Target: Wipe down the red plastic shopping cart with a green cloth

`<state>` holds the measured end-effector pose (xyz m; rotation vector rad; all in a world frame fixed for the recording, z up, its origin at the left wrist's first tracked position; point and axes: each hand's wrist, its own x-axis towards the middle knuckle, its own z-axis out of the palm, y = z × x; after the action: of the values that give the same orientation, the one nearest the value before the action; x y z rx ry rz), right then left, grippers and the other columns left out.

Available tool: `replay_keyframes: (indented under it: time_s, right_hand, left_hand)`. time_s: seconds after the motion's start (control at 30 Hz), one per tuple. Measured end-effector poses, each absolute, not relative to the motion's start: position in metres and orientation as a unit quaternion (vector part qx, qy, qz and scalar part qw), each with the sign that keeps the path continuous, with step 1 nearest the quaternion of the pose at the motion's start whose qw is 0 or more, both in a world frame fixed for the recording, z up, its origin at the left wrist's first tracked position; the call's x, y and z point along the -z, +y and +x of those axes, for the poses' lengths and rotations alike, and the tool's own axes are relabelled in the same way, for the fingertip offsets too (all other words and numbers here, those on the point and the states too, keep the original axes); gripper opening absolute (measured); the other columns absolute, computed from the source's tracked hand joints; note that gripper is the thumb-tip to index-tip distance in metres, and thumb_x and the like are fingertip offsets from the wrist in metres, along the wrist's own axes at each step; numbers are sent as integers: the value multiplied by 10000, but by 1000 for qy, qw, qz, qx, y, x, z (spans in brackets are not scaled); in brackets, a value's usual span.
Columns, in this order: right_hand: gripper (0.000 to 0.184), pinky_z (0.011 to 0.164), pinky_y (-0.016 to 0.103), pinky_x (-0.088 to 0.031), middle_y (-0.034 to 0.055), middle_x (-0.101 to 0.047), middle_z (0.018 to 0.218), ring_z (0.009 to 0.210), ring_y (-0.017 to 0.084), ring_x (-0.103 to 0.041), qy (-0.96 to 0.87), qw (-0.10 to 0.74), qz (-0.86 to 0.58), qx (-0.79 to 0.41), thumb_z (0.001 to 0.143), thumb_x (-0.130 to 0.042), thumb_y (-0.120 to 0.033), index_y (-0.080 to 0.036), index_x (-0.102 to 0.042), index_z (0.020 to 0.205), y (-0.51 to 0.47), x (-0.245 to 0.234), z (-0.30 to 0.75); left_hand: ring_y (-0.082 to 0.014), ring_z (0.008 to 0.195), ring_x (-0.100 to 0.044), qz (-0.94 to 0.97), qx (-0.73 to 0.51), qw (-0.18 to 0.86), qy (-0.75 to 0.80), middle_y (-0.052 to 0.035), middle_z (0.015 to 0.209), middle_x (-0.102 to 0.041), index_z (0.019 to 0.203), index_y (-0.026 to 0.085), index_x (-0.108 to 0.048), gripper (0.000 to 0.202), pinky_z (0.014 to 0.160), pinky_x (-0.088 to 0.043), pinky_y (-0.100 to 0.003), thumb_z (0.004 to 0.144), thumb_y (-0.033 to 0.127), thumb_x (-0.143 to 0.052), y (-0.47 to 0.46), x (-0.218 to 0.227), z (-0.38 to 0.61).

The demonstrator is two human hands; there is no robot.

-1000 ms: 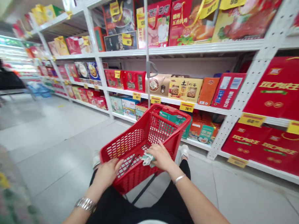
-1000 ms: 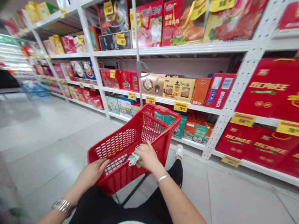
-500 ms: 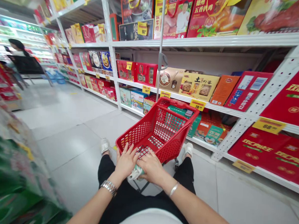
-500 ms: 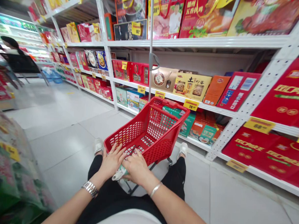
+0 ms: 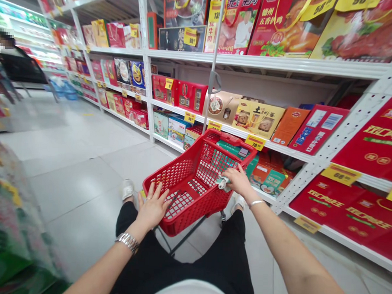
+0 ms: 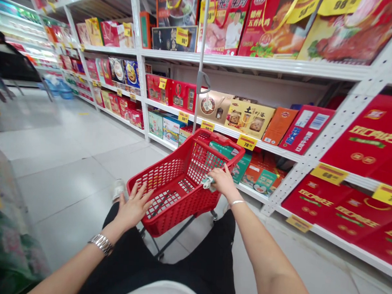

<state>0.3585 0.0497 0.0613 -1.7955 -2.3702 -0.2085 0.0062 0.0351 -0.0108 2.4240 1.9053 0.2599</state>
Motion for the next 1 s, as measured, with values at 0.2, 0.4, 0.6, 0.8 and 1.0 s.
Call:
replay_keyframes:
  time_s: [0.2, 0.4, 0.6, 0.8, 1.0]
  right_hand:
    - [233, 1186, 471, -241, 57, -699, 1076, 1100, 227, -599, -778, 58, -618, 97, 844, -689, -196, -232, -703, 1073, 56, -57, 328]
    - [207, 933, 365, -432, 124, -697, 1010, 1010, 270, -609, -779, 33, -615, 115, 859, -716, -337, -175, -705, 988, 59, -58, 269]
    - [267, 1100, 416, -318, 84, -701, 1074, 1043, 235, -611, -787, 67, -601, 124, 914, -648, -312, -225, -662, 1165, 58, -57, 246]
    - [209, 1144, 466, -261, 78, -721, 1078, 1083, 244, -624, -753, 58, -648, 101, 876, -650, -255, -235, -698, 1078, 62, -87, 287]
    - [346, 1195, 508, -184, 56, -733, 1155, 1144, 246, -629, -734, 95, -670, 63, 855, -663, -224, -297, -688, 1192, 64, -108, 328]
  left_hand:
    - [-380, 1536, -208, 741, -117, -35, 660, -164, 1621, -346, 1418, 168, -570, 496, 1187, -155, -720, 959, 267, -410, 59, -4, 1]
    - [-323, 1484, -360, 751, -142, 45, 643, -103, 1534, -508, 1393, 201, -592, 531, 1197, -245, -639, 1018, 386, -264, 80, -20, 33]
    - [-349, 1427, -439, 774, -91, 23, 626, -99, 1443, -607, 1305, 279, -669, 515, 1143, -272, -684, 999, 426, -281, 114, -22, 18]
    - [-347, 1397, -477, 824, -49, 10, 565, -103, 1427, -619, 1334, 287, -653, 504, 1125, -332, -630, 966, 338, -312, 155, -11, -9]
    - [-333, 1367, -511, 841, -37, 21, 540, -109, 1391, -647, 1329, 273, -658, 502, 1099, -391, -564, 932, 289, -352, 185, -10, -3]
